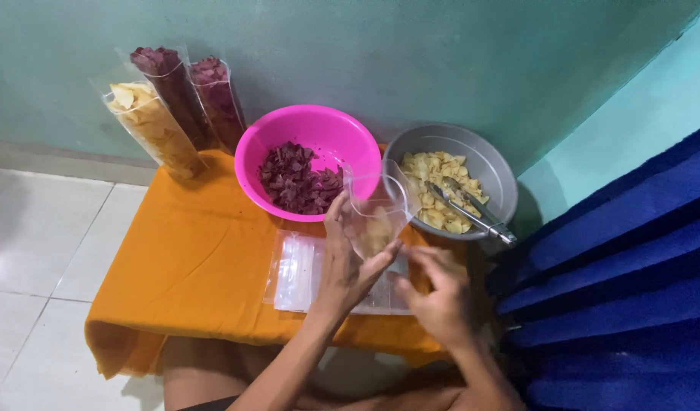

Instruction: Using metal tongs to transfer potato chips from a bowl into plastic bags for packaging.

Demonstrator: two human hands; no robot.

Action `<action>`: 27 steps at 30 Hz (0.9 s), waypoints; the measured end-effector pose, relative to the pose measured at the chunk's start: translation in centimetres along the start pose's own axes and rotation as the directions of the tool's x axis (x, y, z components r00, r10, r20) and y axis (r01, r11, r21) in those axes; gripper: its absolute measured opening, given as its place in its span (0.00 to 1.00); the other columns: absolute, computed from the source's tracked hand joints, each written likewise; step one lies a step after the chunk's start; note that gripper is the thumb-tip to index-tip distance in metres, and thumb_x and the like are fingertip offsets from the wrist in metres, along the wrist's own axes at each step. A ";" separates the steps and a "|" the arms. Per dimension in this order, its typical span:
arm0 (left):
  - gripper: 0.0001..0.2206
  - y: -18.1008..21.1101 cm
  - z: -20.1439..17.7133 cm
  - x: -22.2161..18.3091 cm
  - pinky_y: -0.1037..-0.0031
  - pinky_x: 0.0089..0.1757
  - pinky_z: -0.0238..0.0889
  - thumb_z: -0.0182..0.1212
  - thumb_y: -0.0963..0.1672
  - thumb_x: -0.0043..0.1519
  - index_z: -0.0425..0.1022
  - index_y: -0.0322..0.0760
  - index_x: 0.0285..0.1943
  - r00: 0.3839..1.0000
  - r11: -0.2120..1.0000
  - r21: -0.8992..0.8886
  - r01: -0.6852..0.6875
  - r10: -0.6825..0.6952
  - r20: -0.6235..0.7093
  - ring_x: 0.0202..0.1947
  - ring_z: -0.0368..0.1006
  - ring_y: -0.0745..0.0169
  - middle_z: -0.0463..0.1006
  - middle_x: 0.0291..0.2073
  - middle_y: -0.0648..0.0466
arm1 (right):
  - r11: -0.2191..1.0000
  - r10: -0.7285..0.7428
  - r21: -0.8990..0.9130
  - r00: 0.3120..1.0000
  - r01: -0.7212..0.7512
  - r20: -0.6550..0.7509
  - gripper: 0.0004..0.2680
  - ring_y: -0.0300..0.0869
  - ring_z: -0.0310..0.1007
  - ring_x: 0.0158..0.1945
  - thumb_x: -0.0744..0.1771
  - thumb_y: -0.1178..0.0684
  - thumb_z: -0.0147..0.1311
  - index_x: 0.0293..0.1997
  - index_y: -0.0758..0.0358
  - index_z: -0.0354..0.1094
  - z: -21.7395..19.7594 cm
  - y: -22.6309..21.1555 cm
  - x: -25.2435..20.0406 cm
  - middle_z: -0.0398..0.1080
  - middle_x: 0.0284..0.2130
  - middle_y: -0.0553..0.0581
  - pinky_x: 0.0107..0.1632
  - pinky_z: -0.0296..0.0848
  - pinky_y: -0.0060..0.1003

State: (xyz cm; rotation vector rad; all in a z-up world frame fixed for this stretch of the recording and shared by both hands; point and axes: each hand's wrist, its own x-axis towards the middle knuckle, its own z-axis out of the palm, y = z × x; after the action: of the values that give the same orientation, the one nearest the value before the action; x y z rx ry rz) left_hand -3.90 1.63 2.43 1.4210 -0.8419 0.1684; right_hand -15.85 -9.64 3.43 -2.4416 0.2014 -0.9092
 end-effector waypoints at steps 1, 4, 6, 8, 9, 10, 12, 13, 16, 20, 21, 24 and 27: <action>0.44 -0.3 -0.2 -0.4 0.49 0.59 0.68 0.71 0.46 0.55 0.42 0.31 0.75 1.000 1.000 0.003 -0.001 0.001 0.002 0.62 0.69 0.39 0.64 0.64 0.34 | 1.000 0.001 0.003 1.000 -0.001 -0.002 0.16 0.43 0.77 0.43 0.58 0.58 0.68 0.49 0.65 0.75 0.7 0.2 -0.3 0.78 0.44 0.56 0.47 0.76 0.35; 0.50 -1.0 -2.0 -1.3 0.48 0.61 0.69 0.75 0.47 0.52 0.38 0.40 0.78 0.994 0.999 -0.027 -0.046 0.049 0.095 0.63 0.69 0.40 0.64 0.66 0.36 | 0.978 0.056 0.203 0.998 -0.055 0.001 0.12 0.42 0.74 0.36 0.60 0.68 0.53 0.45 0.68 0.73 2.3 0.6 -0.7 0.76 0.40 0.55 0.39 0.72 0.32; 0.34 -1.0 -4.4 -2.1 0.53 0.68 0.52 0.54 0.43 0.66 0.40 0.28 0.78 0.986 0.999 0.022 0.023 -0.026 0.164 0.72 0.57 0.39 0.56 0.73 0.31 | 0.950 0.201 0.270 0.970 -0.158 -0.139 0.05 0.38 0.74 0.32 0.65 0.62 0.57 0.42 0.71 0.74 2.7 0.3 -0.5 0.78 0.36 0.56 0.37 0.73 0.29; 0.21 -1.7 -5.6 -2.3 0.61 0.56 0.61 0.56 0.41 0.64 0.57 0.28 0.64 0.986 0.997 0.068 0.035 -0.046 0.158 0.57 0.68 0.46 0.68 0.59 0.39 | 0.941 0.261 0.238 0.963 -0.239 -0.065 0.05 0.37 0.72 0.27 0.65 0.60 0.59 0.41 0.70 0.76 4.3 1.7 -1.5 0.78 0.31 0.54 0.31 0.71 0.29; 0.10 -2.1 -6.2 -2.5 0.70 0.43 0.71 0.59 0.39 0.61 0.75 0.29 0.50 0.986 0.993 0.111 0.048 -0.065 0.153 0.41 0.78 0.54 0.80 0.45 0.46 | 0.927 0.324 0.196 0.946 -0.319 0.005 0.06 0.35 0.71 0.21 0.65 0.57 0.60 0.41 0.68 0.77 5.1 2.4 -2.2 0.79 0.26 0.53 0.25 0.69 0.28; 0.10 -2.5 -6.2 -2.9 0.70 0.43 0.71 0.59 0.39 0.61 0.75 0.29 0.50 0.986 0.992 0.113 0.051 -0.068 0.153 0.41 0.78 0.54 0.80 0.45 0.46 | 0.927 0.325 0.197 0.946 -0.320 0.008 0.06 0.35 0.71 0.21 0.65 0.57 0.60 0.41 0.68 0.77 5.2 2.3 -2.5 0.79 0.26 0.53 0.25 0.69 0.28; 0.07 -3.1 -6.3 -3.5 0.76 0.38 0.72 0.64 0.39 0.61 0.78 0.30 0.46 0.982 0.985 0.064 0.160 -0.166 0.095 0.34 0.77 0.62 0.79 0.39 0.51 | 0.915 0.324 0.271 0.944 -0.298 -0.055 0.06 0.35 0.77 0.28 0.66 0.58 0.58 0.43 0.70 0.75 5.3 2.0 -2.8 0.80 0.30 0.54 0.33 0.75 0.28; 0.07 -3.6 -6.3 -3.1 0.76 0.38 0.72 0.64 0.39 0.61 0.78 0.30 0.46 0.982 0.985 0.065 0.159 -0.165 0.090 0.34 0.77 0.62 0.79 0.39 0.51 | 0.916 0.320 0.272 0.946 -0.295 -0.053 0.06 0.35 0.77 0.28 0.66 0.58 0.58 0.43 0.70 0.75 5.3 1.8 -2.2 0.80 0.30 0.54 0.33 0.75 0.28; 0.04 -4.6 -6.5 -3.2 0.70 0.39 0.77 0.69 0.45 0.61 0.84 0.43 0.38 0.994 0.978 0.188 0.092 -0.102 0.042 0.36 0.82 0.55 0.83 0.32 0.56 | 0.942 0.279 0.228 0.951 -0.244 -0.135 0.03 0.52 0.83 0.34 0.66 0.62 0.58 0.38 0.63 0.77 5.3 1.2 -1.9 0.79 0.27 0.63 0.36 0.79 0.46; 0.02 -6.9 -6.6 -3.5 0.70 0.38 0.75 0.70 0.44 0.58 0.84 0.44 0.35 0.991 0.970 0.231 0.069 -0.093 0.094 0.34 0.80 0.56 0.82 0.31 0.57 | 0.969 0.206 0.174 0.961 -0.175 -0.182 0.02 0.51 0.82 0.35 0.67 0.58 0.59 0.37 0.59 0.77 6.1 2.9 -1.9 0.79 0.28 0.59 0.37 0.79 0.44; 0.02 -7.9 -6.5 -3.9 0.69 0.39 0.75 0.71 0.44 0.57 0.84 0.44 0.36 0.988 0.973 0.225 0.057 -0.088 0.128 0.35 0.79 0.55 0.82 0.31 0.56 | 0.983 0.151 0.134 0.971 -0.127 -0.188 0.02 0.53 0.82 0.35 0.67 0.58 0.60 0.37 0.58 0.77 6.7 3.8 -2.2 0.79 0.28 0.58 0.37 0.79 0.45; 0.04 -5.3 -7.6 -3.5 0.62 0.37 0.74 0.68 0.43 0.59 0.82 0.39 0.36 0.978 0.950 0.292 0.107 -0.153 0.141 0.34 0.79 0.45 0.80 0.29 0.48 | 0.966 0.186 0.208 0.971 -0.153 -0.152 0.04 0.52 0.81 0.33 0.68 0.56 0.58 0.35 0.63 0.76 6.2 1.8 -1.9 0.78 0.27 0.60 0.36 0.78 0.43; 0.03 -5.7 -7.7 -3.2 0.67 0.37 0.74 0.68 0.42 0.60 0.83 0.40 0.34 0.976 0.957 0.260 0.131 -0.170 0.136 0.33 0.80 0.50 0.81 0.28 0.51 | 0.984 0.149 0.131 0.970 -0.125 -0.194 0.04 0.54 0.81 0.36 0.68 0.54 0.59 0.37 0.61 0.75 6.0 1.4 -1.2 0.77 0.30 0.60 0.37 0.77 0.45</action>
State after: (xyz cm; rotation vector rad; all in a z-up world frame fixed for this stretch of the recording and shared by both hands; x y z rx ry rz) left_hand 0.22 8.75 -3.44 1.7478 -0.8584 0.0463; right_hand -12.81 -7.95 -1.80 -2.1962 0.3739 -1.0769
